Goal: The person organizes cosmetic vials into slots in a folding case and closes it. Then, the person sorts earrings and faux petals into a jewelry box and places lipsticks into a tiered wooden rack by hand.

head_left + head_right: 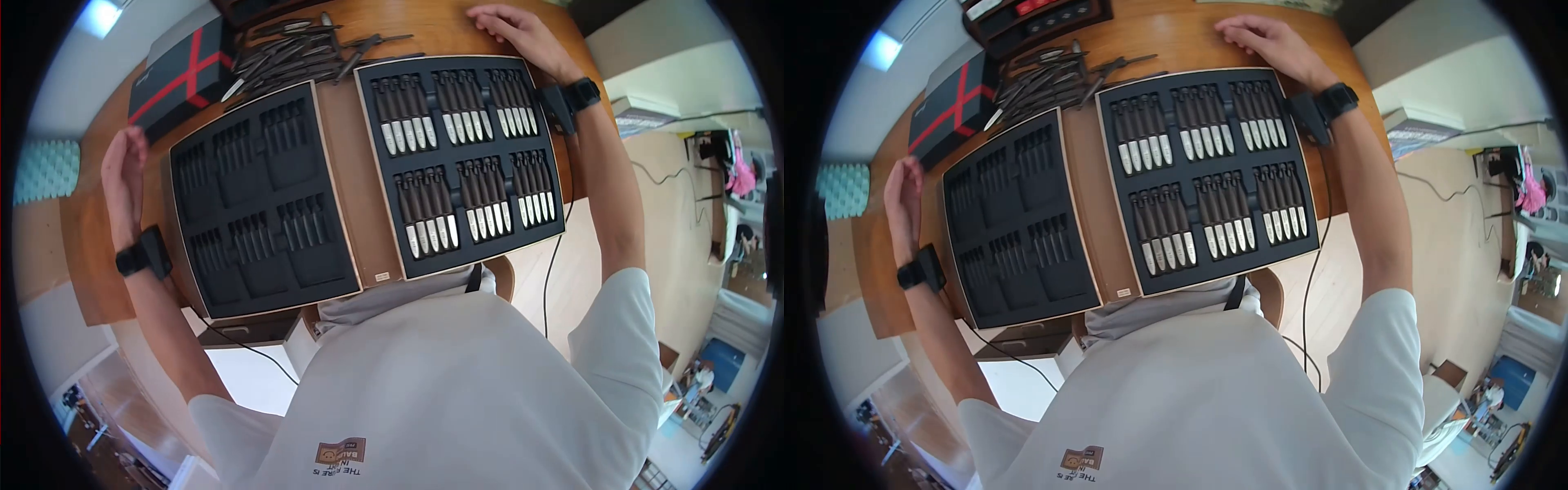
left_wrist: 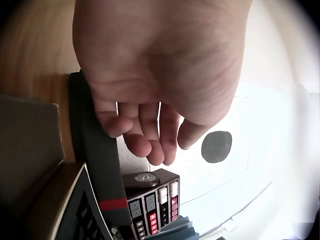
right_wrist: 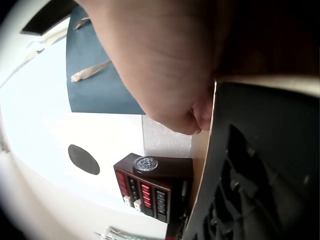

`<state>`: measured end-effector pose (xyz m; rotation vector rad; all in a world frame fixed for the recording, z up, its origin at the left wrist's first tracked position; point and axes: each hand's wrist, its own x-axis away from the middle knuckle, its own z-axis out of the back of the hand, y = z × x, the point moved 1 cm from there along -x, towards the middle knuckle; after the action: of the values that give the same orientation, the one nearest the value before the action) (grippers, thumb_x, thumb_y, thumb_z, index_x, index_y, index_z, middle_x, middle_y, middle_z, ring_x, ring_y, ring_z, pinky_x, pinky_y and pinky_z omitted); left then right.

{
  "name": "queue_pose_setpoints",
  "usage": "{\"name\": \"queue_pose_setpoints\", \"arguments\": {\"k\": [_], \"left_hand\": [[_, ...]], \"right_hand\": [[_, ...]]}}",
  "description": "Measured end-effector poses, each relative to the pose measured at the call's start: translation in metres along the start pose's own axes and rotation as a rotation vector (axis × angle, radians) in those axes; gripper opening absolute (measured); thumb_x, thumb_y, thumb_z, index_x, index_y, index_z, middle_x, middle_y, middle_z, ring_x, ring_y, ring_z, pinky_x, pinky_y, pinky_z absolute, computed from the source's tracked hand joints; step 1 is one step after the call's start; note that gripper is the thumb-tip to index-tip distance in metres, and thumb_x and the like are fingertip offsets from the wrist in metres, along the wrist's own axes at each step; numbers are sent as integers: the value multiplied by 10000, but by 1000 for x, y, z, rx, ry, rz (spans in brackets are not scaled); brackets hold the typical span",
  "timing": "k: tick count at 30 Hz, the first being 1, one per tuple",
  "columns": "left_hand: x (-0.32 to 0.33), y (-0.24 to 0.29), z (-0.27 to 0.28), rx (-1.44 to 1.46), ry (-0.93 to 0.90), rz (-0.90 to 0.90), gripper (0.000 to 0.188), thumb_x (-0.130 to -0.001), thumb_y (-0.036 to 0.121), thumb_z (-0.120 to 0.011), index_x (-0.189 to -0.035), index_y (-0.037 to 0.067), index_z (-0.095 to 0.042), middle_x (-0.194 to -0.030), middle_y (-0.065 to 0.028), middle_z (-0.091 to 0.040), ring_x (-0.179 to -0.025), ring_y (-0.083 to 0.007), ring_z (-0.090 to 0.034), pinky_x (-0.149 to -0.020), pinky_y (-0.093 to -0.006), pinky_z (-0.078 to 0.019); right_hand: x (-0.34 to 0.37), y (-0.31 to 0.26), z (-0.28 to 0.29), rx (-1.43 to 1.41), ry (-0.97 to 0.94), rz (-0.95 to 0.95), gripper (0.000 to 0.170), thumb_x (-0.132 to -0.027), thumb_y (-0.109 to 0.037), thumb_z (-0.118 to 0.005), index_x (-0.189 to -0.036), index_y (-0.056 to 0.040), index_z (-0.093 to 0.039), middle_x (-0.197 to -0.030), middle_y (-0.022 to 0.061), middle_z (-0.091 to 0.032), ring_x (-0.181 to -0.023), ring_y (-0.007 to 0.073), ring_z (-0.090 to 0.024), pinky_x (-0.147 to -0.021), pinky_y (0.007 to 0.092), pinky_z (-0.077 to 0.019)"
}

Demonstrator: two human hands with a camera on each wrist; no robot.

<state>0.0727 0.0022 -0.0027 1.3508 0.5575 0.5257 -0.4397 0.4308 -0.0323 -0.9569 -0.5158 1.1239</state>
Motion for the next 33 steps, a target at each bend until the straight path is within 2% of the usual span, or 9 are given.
{"name": "queue_pose_setpoints", "arguments": {"k": [5, 7, 13, 20, 22, 23, 28, 32, 33], "left_hand": [[-19, 0, -31, 87, -78, -22, 360, -1125, 311, -485, -1204, 26, -690, -993, 13, -647, -829, -65, -549, -700, -242, -391], [-28, 6, -39, 51, -241, -32, 372, -1124, 321, -486, -1197, 22, -695, -978, 6, -655, -838, -69, -558, -697, -238, -382], [-32, -5, -37, 157, -345, -139, 430, -1135, 345, -413, -1241, 12, -665, -953, -7, -614, -717, -74, -489, -625, -225, -333], [-26, -8, 16, 571, -253, -226, 434, -1132, 352, -442, -1203, -5, -679, -936, 8, -614, -736, -84, -501, -677, -234, -359], [-23, 0, 14, 663, -132, -347, 363, -1082, 345, -559, -1037, 12, -694, -877, -74, -678, -779, -174, -642, -678, -285, -516], [-17, 11, -1, 536, 105, -371, 457, -1112, 451, -486, -1011, 54, -691, -761, 8, -605, -660, -80, -542, -579, -228, -418], [-18, 0, 10, 649, 210, -337, 426, -1107, 423, -511, -1009, 52, -695, -780, 3, -605, -675, -102, -546, -599, -245, -429], [-18, -2, 14, 629, 261, -320, 408, -1102, 420, -528, -1000, 61, -694, -785, 12, -602, -686, -109, -547, -624, -246, -442], [-17, -1, 14, 629, 267, -315, 408, -1102, 420, -528, -1000, 61, -694, -785, 12, -602, -686, -109, -547, -624, -246, -442]], "right_hand": [[-4, -26, 4, 258, -101, -126, 375, -1069, -361, -613, -1346, -124, -698, -1145, -44, -706, -998, 75, -613, -862, 256, -496], [-10, -36, 4, 380, -138, -190, 349, -1061, -355, -625, -1334, -153, -708, -1131, -22, -734, -962, 104, -663, -857, 282, -527], [-34, -100, -30, 590, -197, 45, 290, -1030, -259, -672, -1266, -104, -736, -1116, 42, -760, -969, 144, -697, -860, 304, -555], [-57, -174, -118, 595, -408, 328, 225, -928, -191, -772, -1113, -66, -751, -1038, 89, -746, -859, 221, -702, -775, 344, -567], [-64, -171, -130, 651, -447, 466, 225, -887, -179, -790, -1071, -67, -726, -994, 115, -716, -845, 271, -697, -756, 375, -568], [-63, -176, -135, 716, -465, 426, 219, -890, -178, -783, -1065, -67, -711, -978, 120, -701, -842, 285, -694, -751, 392, -566], [-70, -175, -140, 818, -478, 536, 186, -904, -166, -757, -1029, -58, -671, -958, 122, -674, -829, 315, -687, -738, 418, -562], [-67, -186, -135, 669, -203, 416, 223, -949, -118, -732, -1167, -83, -703, -950, 96, -713, -782, 212, -708, -694, 319, -559], [-68, -187, -133, 575, -150, 417, 252, -993, -111, -704, -1242, -70, -706, -975, 68, -748, -784, 135, -702, -714, 265, -564]]}}
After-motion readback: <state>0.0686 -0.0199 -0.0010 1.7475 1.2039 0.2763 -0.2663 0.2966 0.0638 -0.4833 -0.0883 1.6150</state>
